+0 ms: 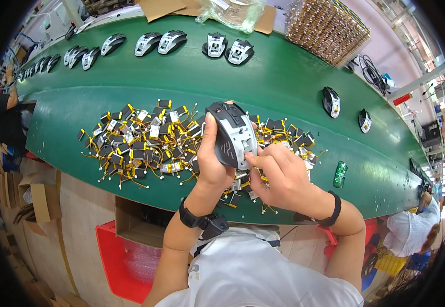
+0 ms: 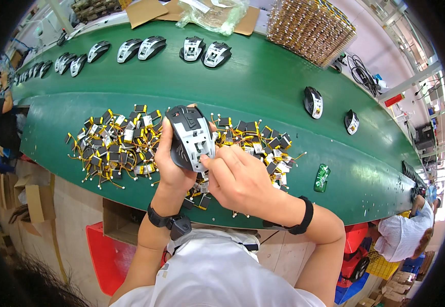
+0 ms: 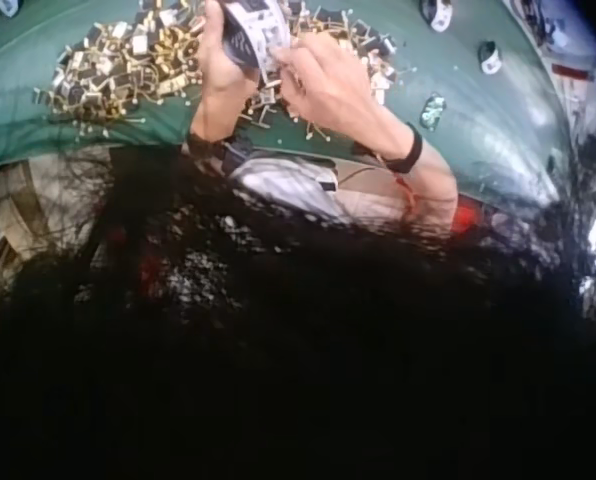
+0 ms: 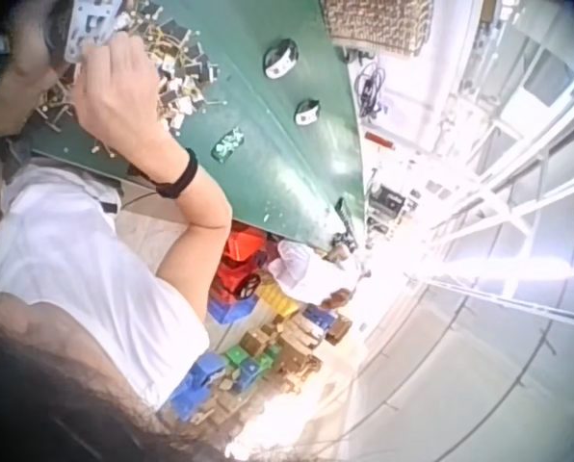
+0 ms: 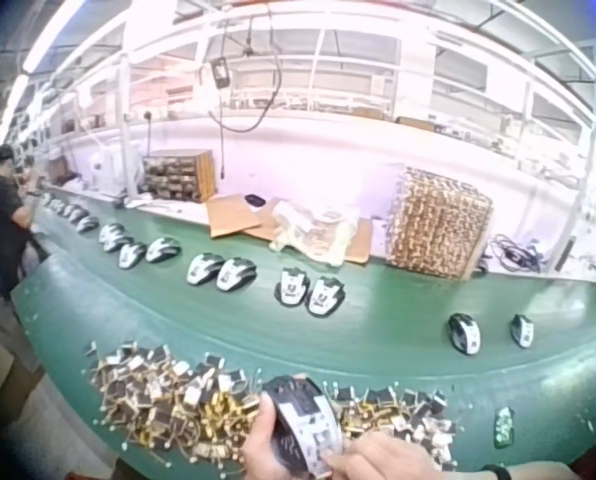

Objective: The person repeatedly picks up a black and white electronic device, inserts a small yellow and black battery pack into its bottom compartment, and places the device on a green workbench. This process is repeated for multiple units throughout the clip.

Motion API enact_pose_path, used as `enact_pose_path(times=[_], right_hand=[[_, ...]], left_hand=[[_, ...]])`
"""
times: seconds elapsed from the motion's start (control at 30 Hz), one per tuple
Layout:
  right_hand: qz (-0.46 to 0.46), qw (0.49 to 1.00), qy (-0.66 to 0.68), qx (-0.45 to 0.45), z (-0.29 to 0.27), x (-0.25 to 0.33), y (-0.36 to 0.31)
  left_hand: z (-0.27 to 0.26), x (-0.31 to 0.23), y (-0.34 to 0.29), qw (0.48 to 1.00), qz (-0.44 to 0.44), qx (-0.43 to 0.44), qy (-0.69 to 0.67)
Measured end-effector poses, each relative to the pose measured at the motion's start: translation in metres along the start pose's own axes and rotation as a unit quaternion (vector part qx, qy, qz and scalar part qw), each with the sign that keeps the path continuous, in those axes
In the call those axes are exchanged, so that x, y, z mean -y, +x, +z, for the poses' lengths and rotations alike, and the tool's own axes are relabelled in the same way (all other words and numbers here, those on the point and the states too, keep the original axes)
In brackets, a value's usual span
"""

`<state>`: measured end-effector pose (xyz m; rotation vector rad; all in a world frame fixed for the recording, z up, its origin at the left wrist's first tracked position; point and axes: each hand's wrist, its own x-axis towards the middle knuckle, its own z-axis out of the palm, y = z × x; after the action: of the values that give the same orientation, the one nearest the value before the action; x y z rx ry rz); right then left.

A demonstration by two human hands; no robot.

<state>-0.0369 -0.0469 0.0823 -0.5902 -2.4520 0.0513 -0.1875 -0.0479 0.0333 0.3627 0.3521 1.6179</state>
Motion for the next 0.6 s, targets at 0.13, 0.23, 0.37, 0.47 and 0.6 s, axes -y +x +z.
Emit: enact_pose_path(times=[0.13, 0.23, 0.37, 0.47, 0.6], right_hand=[[0.02, 0.998, 0.033, -0.05, 0.009, 0.005, -0.006], [0.11, 0.972, 0.198, -0.058, 0.004, 0.011, -0.009], [0.29, 0.833, 0.465, -0.075, 0.006, 0.017, -0.018], [0.406, 0.7, 0.586, -0.031, 0.0, 0.017, -0.012], [0.412, 0.649, 0.633, 0.093, -0.017, 0.013, -0.008]], left_hand=[[0.006, -0.003, -0.005, 0.999, 0.013, 0.025, -0.021], [0.002, -0.006, -0.003, 0.992, 0.054, 0.112, -0.028], [0.011, -0.001, -0.007, 0.978, 0.143, 0.127, 0.081], [0.013, -0.001, -0.008, 0.973, 0.157, 0.125, 0.112], [0.014, -0.003, -0.01, 0.972, 0.146, 0.131, 0.13]])
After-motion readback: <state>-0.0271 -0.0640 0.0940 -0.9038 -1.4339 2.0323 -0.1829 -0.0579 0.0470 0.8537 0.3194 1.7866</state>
